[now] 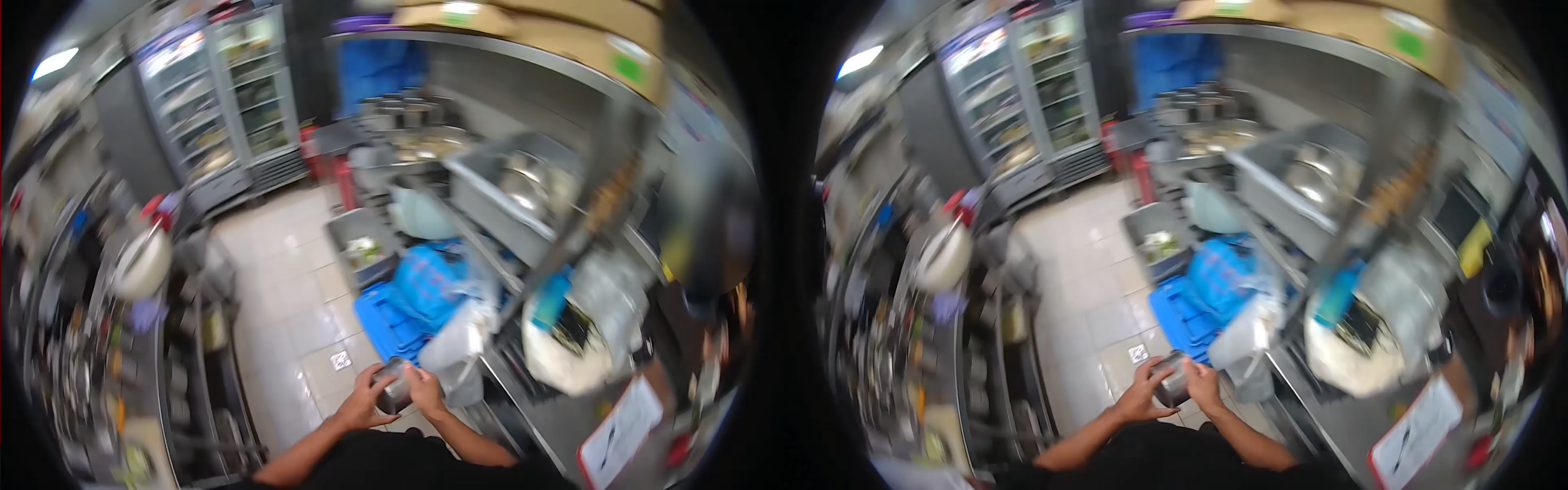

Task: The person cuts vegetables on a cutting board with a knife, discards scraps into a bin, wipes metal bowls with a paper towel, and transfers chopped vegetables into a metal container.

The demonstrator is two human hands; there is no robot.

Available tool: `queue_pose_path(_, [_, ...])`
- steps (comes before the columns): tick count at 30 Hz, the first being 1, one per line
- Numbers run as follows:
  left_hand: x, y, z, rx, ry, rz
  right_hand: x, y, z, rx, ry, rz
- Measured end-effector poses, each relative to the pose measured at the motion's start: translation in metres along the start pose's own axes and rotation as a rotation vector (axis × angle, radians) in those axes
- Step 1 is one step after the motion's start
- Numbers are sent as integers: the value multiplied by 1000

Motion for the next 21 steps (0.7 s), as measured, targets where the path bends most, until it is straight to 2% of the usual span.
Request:
queue_pose_path(3, [-11,24,-14,-38,-55,-36,27,-13,13,74,76,225])
queue_pose_path(4, [-12,32,-19,-96,-83,-43,36,-2,11,147,123,238])
queue_pose_path(5, [-13,41,-19,-137,-155,-39,45,-2,16,130,154,224])
queue_pose_path(8, [-21,83,-33,-459,-374,-402,81,41,5,-29,237,176])
queue_pose_path(9, [-23,104,-33,-496,-459,-541,92,45,11,-31,266,147])
queue_pose_path(11, [-36,132,-36,-736,-577,-969,109,53,16,-301,270,-127])
queue_pose_path(13, [-70,147,-45,-864,-587,-1455,132,57,18,-420,340,-254])
queue_pose_path(14, [-90,150,-51,-772,-435,-1671,143,61,23,-587,403,-374])
queue_pose_path(15, [-108,152,-60,-715,-418,-1748,152,64,31,-757,463,-482])
queue_pose_path(17, [-125,165,-82,-675,-335,-1719,172,56,54,-738,524,-494])
queue_pose_path(18, [-129,172,-92,-679,-375,-1725,186,58,65,-689,582,-510])
queue_pose_path(21, [-136,186,-117,-810,-236,-1529,242,67,87,-638,685,-555])
Point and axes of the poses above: each hand's wrist, its own z-axis towards the middle knuckle, its own x-axis out of the palm, y = z × x, the point moved 3 cm from there along z, towards the middle knuckle
